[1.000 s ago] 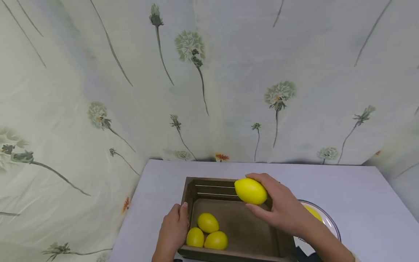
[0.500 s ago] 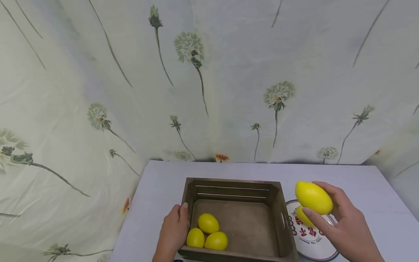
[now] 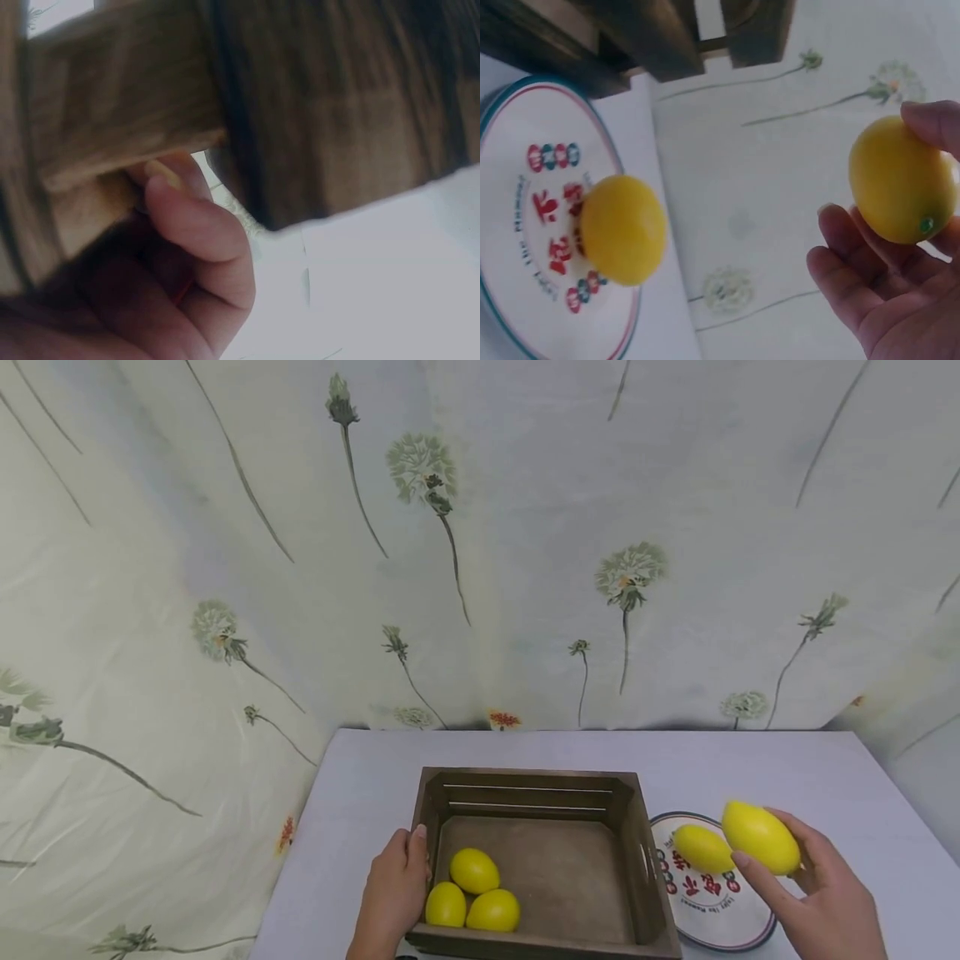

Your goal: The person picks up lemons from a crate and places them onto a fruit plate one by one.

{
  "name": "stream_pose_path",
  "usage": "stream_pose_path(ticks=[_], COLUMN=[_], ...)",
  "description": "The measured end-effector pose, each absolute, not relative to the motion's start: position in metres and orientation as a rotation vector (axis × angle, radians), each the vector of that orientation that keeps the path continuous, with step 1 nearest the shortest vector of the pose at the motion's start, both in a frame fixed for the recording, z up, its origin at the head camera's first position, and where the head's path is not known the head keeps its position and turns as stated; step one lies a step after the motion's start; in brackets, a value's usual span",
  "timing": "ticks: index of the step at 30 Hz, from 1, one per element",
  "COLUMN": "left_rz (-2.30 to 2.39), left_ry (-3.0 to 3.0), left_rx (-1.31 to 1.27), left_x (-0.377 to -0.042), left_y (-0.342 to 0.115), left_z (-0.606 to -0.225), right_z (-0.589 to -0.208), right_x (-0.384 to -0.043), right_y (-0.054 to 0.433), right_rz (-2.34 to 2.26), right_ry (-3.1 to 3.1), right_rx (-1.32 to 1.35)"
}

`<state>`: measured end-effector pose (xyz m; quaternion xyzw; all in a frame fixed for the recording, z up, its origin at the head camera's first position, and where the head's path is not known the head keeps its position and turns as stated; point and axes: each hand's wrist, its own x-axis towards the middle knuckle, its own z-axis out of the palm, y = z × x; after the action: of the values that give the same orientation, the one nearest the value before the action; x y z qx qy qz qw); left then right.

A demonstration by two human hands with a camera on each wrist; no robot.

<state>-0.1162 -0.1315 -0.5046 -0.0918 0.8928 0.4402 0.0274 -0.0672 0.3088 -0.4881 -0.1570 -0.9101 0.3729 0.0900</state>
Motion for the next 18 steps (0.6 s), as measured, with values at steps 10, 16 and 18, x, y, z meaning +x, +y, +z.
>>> stream_pose_path(ticks=[10, 16, 18], left_rz=[1.361, 1.369, 1.371], left_ry=[2.762, 2.756, 2.753], left_rx=[-0.285, -0.289, -0.289], left_x=[-0.116, -0.116, -0.116], left_y=[-0.132, -0.131, -0.131], left_z=[-0.505, -0.504, -0.504], right_z=[-0.523, -0.535, -0.538], right_x=[-0.074, -0.075, -0.076], right_y=[0.323, 0.329, 0.329], right_rz=[1.113, 1.123, 1.144], right_ry=[-2.787, -2.865, -2.876], right_rx=[-0.587, -0.674, -0.72])
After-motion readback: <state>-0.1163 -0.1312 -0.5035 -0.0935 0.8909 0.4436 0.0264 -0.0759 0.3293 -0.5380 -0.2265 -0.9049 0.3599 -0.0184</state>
